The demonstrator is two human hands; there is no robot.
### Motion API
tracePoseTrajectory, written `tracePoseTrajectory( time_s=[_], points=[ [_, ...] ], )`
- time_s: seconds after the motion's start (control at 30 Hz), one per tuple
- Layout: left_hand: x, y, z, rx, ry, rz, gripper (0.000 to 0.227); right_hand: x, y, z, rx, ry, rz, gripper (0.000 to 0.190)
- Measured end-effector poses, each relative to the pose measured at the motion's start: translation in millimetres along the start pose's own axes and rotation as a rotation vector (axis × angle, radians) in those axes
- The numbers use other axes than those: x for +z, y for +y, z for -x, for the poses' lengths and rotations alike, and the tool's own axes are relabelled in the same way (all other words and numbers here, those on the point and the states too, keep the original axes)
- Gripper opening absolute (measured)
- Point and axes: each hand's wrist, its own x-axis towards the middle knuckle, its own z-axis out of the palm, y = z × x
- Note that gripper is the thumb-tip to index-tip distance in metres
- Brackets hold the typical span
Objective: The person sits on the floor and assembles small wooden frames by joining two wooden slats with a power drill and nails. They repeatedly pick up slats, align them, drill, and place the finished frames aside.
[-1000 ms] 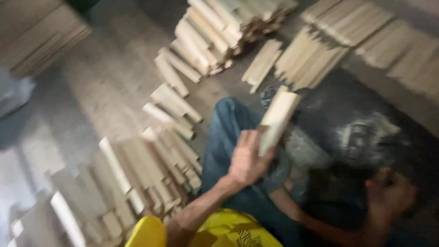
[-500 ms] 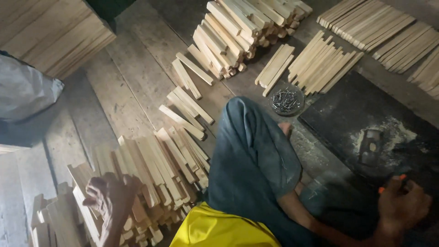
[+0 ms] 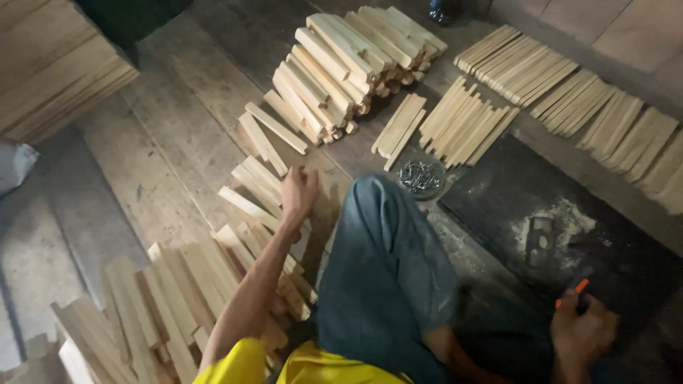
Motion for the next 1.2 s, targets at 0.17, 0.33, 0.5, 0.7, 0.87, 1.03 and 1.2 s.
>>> tracePoseTrajectory(
  time_s=[0.17, 0.33, 0.5, 0.7, 0.87, 1.03, 1.2],
  points=[
    [53, 50, -88, -0.211, -0.003, 0.182, 0.089, -14, -25, -13, 0.176, -0.171, 0.041, 0.042],
    [81, 55, -146, -0.581, 0.187, 0.611, 0.084, 5, -2, -6, 0.032, 0.009, 0.145, 0.035],
    [89, 40, -160, -0.723, 0.221, 0.747, 0.060, 8, -1, -8, 0.042, 0.038, 0.183, 0.044],
    [83, 57, -154, -0.646, 0.281, 0.253, 0.062, 5, -9, -8, 0.083, 0.053, 0.226, 0.037],
    [112, 40, -179, 0.035, 0.197, -0.359, 0.105, 8, -10, -6, 0.118, 0.047, 0.267, 0.038],
    [122, 30, -198, 0.014, 0.188, -0.438, 0.082, -2, -19, -13, 0.173, -0.026, 0.196, 0.043],
    [80, 54, -170, -0.093, 0.096, -0.266, 0.041, -13, -27, -13, 0.236, -0.079, 0.119, 0.040]
  ],
)
